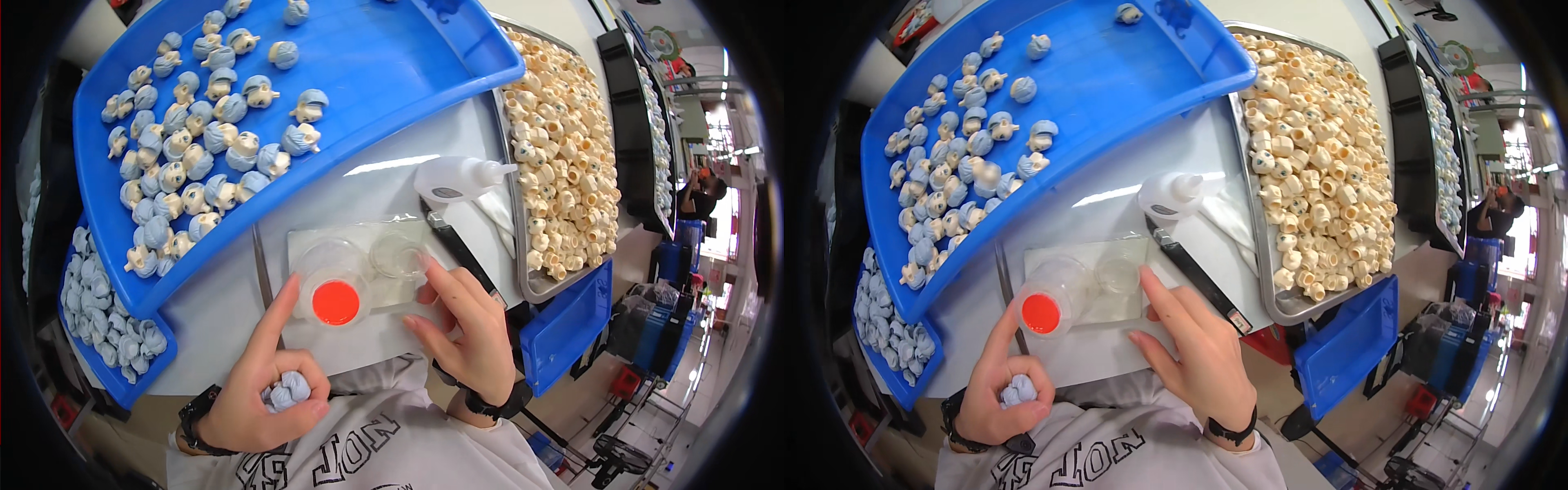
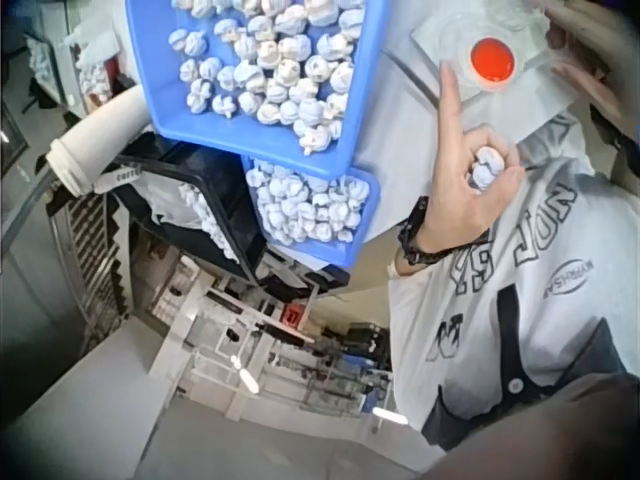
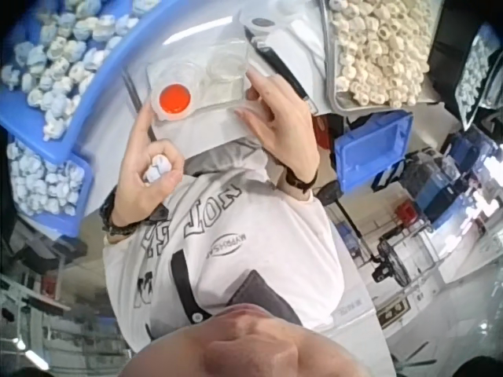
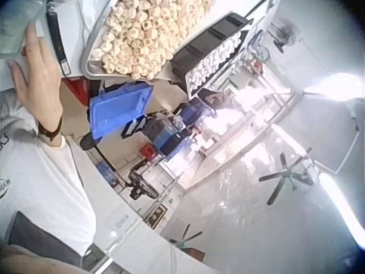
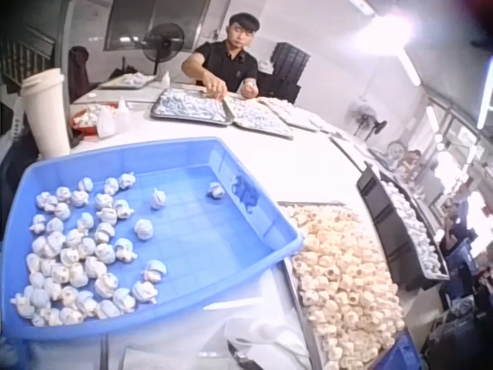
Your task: The person repeatedly picks up small doll head parts from a blue tray, applies a red substance from a small container to the interior of the parts, and places them into a separate tray. The process is repeated for multiple units throughout the clip.
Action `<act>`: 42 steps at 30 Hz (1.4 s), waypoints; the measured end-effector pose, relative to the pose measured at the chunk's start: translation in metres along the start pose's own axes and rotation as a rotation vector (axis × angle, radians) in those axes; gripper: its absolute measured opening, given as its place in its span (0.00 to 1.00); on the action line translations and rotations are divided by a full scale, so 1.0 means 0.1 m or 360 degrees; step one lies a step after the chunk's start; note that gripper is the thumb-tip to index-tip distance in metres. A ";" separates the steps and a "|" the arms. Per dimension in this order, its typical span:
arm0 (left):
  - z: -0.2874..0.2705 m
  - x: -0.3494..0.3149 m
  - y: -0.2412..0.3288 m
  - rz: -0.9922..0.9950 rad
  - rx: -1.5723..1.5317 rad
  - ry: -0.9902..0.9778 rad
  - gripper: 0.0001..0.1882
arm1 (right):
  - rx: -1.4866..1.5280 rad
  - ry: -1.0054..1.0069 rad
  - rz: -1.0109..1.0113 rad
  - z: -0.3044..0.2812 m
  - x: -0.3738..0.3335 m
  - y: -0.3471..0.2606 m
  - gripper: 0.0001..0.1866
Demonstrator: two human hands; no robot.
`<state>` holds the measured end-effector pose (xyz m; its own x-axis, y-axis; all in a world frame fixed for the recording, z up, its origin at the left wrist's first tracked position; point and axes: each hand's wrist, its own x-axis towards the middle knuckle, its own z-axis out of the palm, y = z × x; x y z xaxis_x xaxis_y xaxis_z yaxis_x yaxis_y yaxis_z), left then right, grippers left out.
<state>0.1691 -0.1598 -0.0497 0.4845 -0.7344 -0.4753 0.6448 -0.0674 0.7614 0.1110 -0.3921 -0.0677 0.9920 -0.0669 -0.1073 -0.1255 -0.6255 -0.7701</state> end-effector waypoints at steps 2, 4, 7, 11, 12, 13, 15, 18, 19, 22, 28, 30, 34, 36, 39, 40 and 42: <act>0.00 -0.05 0.00 -0.0032 0.0014 -0.0031 0.49 | 0.0005 0.0006 -0.0048 -0.01 0.02 0.02 0.32; 0.00 -0.06 0.01 -0.0054 -0.0004 -0.0070 0.49 | 0.0001 0.0033 -0.0029 -0.01 0.04 0.02 0.32; -0.02 -0.07 0.02 -0.0065 -0.0053 -0.0129 0.49 | -0.0099 -0.0010 -0.0004 -0.02 0.08 -0.01 0.30; -0.04 -0.07 -0.02 -0.0011 -0.0086 -0.0177 0.49 | -0.0234 -0.0057 -0.0006 -0.04 0.10 0.02 0.31; -0.05 -0.06 -0.03 0.0014 -0.0095 -0.0180 0.49 | -0.0252 -0.0022 0.0060 -0.06 0.08 -0.01 0.30; -0.06 -0.08 -0.05 0.0049 -0.0109 -0.0124 0.46 | -0.0272 0.0013 0.0127 -0.11 0.05 -0.08 0.30; -0.10 -0.15 -0.10 0.0125 -0.0139 0.0021 0.40 | -0.0299 0.0222 0.0158 -0.24 -0.06 -0.15 0.27; -0.30 -0.23 -0.22 0.0353 -0.0109 -0.0026 0.23 | -0.0191 0.1108 0.0345 -0.50 -0.20 -0.01 0.12; -0.30 -0.24 -0.20 0.0338 -0.0317 0.0005 0.20 | -0.0263 0.0989 0.0531 -0.65 -0.19 0.05 0.10; -0.27 -0.15 -0.31 0.0555 -0.0973 0.0009 0.18 | -0.0640 0.0671 0.0505 -0.69 -0.08 0.34 0.10; -0.19 -0.07 -0.05 0.0234 -0.1187 0.0150 0.21 | -0.0534 0.0673 0.0571 -0.64 -0.10 0.45 0.08; -0.22 -0.05 -0.04 0.0124 -0.1160 0.0088 0.19 | -0.0553 0.0662 0.0555 -0.63 -0.09 0.43 0.08; -0.35 -0.05 -0.11 0.0017 -0.1272 -0.0127 0.16 | -0.0615 0.0635 0.0549 -0.62 -0.07 0.39 0.08; -0.35 -0.07 -0.10 0.0013 -0.1196 -0.0114 0.15 | -0.0640 0.0602 0.0525 -0.64 -0.08 0.41 0.09; -0.33 -0.06 -0.09 0.0058 -0.0964 -0.0132 0.20 | -0.0617 0.0600 0.0506 -0.67 -0.12 0.48 0.09; -0.34 -0.06 -0.09 0.0087 -0.0848 -0.0183 0.22 | -0.0599 0.0607 0.0503 -0.67 -0.13 0.50 0.09; -0.33 -0.06 -0.10 0.0127 -0.0658 -0.0200 0.25 | -0.0564 0.0645 0.0517 -0.63 -0.11 0.48 0.09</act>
<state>0.1792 -0.1324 -0.0687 0.4832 -0.8044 -0.3456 0.8032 0.2501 0.5407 0.0950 -0.4705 -0.0637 0.8397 -0.5430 -0.0004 -0.4778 -0.7385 -0.4757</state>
